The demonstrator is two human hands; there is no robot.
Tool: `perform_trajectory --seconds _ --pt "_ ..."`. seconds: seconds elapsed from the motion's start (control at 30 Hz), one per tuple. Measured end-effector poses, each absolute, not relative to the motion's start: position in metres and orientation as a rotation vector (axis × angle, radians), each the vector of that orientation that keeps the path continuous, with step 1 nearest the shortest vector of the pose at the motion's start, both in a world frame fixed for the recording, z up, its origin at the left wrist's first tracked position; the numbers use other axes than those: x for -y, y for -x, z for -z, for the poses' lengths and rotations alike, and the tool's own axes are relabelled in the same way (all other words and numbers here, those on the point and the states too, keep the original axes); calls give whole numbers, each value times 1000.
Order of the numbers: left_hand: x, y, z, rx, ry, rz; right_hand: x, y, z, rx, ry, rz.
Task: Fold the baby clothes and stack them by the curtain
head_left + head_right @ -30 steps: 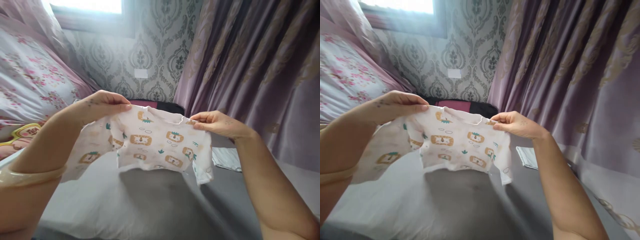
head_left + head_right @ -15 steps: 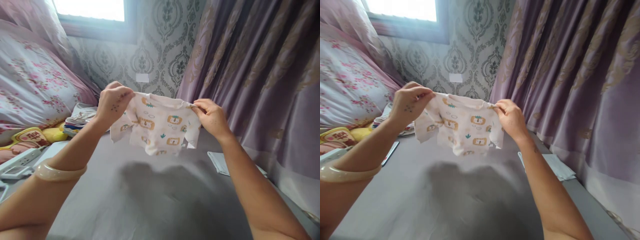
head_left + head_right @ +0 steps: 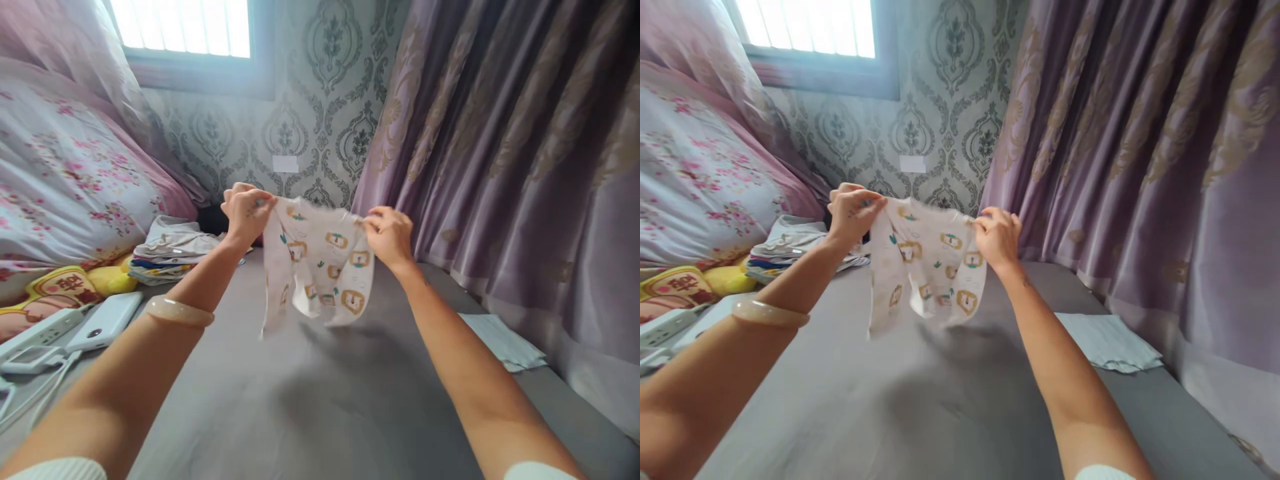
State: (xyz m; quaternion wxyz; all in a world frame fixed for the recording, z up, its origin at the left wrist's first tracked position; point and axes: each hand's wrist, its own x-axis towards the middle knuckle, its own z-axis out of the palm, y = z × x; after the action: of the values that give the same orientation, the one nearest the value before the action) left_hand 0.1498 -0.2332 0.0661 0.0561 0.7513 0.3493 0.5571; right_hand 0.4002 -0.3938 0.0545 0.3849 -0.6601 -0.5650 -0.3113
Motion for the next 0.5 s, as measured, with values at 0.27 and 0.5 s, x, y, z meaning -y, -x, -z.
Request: perform_trajectory --seconds 0.27,0.5 --pt "231 -149 -71 -1036 -2239 -1645 394 -400 -60 1381 1650 793" --pt "227 -147 -65 -1093 -2256 -1609 393 -400 -55 1302 1689 781"
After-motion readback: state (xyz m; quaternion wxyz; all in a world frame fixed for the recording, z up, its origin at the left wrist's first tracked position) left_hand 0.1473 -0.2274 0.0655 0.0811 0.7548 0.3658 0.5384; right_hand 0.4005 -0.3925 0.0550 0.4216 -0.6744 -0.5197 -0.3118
